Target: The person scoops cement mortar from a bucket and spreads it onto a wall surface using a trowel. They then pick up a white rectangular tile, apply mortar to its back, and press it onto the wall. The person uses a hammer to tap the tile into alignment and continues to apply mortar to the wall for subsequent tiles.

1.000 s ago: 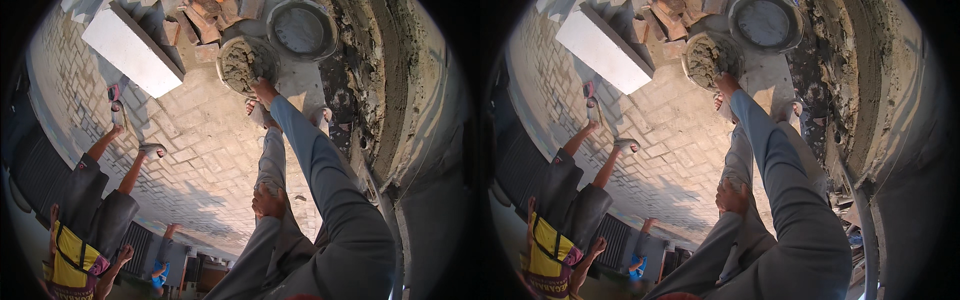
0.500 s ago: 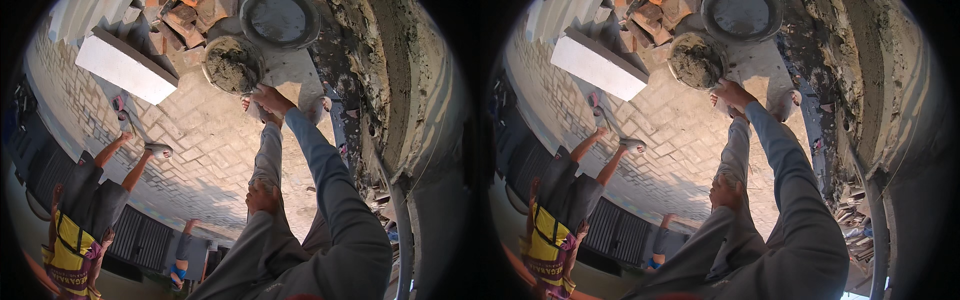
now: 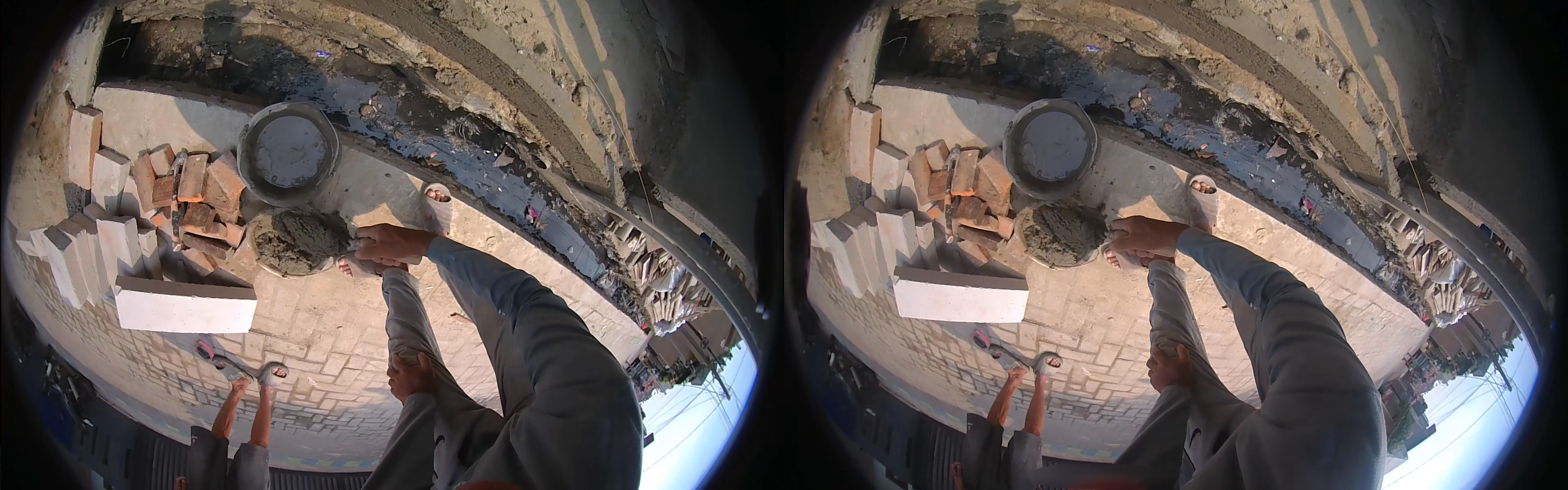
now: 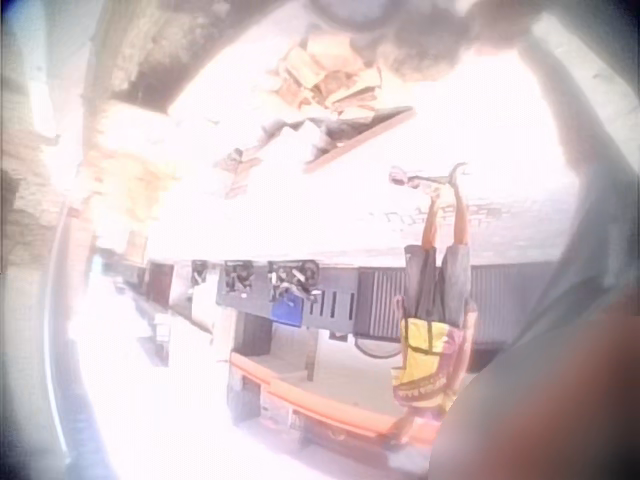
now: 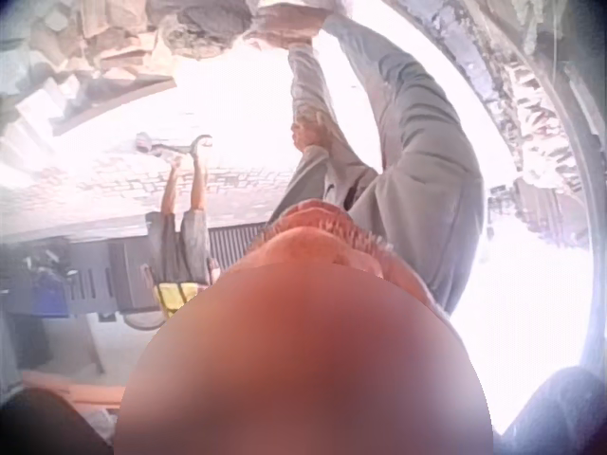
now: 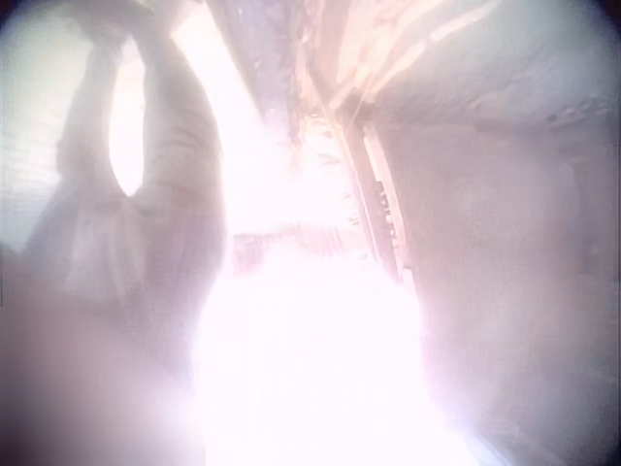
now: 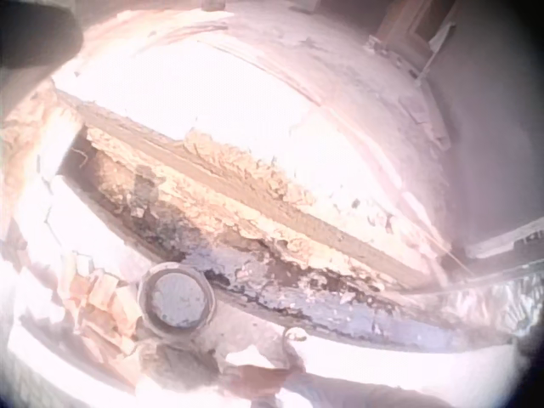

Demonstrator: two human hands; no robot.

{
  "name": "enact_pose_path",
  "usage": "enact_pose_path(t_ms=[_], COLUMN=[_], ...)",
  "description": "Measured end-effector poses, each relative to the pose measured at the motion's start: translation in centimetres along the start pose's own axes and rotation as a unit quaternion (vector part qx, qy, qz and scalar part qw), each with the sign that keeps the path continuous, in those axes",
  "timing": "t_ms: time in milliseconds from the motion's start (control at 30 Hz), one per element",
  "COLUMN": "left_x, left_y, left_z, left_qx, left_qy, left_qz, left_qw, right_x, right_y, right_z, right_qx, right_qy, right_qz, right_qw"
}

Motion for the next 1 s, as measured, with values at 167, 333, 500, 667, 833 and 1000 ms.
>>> enact_pose_path(t_ms=[167,333,500,667,833,1000], left_x=[1.6,0.9,3.5,2.8,3.1,2.6], left_y=[0.6,0.0,-2.1,-0.2,-1.1,-1.4], left_z=[-1.2,-1.8,-4.4,-3.2,-4.4,-4.0], left_qx=[-0.023,-0.038,-0.038,-0.056,-0.038,-0.025], left_qy=[0.046,0.086,0.088,0.102,0.090,0.100], left_qz=[-0.023,-0.039,-0.034,-0.060,-0.054,-0.042], left_qw=[0.998,0.995,0.995,0.991,0.994,0.994], right_x=[11.4,23.3,33.9,39.0,37.3,38.8], right_y=[-9.5,-20.4,-23.7,-23.6,-27.2,-28.2], right_z=[2.2,8.2,7.6,1.7,5.6,9.9], right_qx=[-0.003,0.095,0.001,-0.146,0.001,0.088], right_qy=[0.029,-0.222,-0.452,-0.533,-0.397,-0.168], right_qz=[-0.201,-0.475,-0.558,-0.560,-0.594,-0.430], right_qw=[0.979,0.846,0.696,0.617,0.699,0.882])
Point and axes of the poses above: each hand's wrist, its own y-axis towards the middle knuckle, its own x-axis out of the back of the hand, z = x × y, the point moved 7 cm from there along y, towards the middle knuckle, and after that the axes turned 7 degrees about x, right-handed, at the moved point
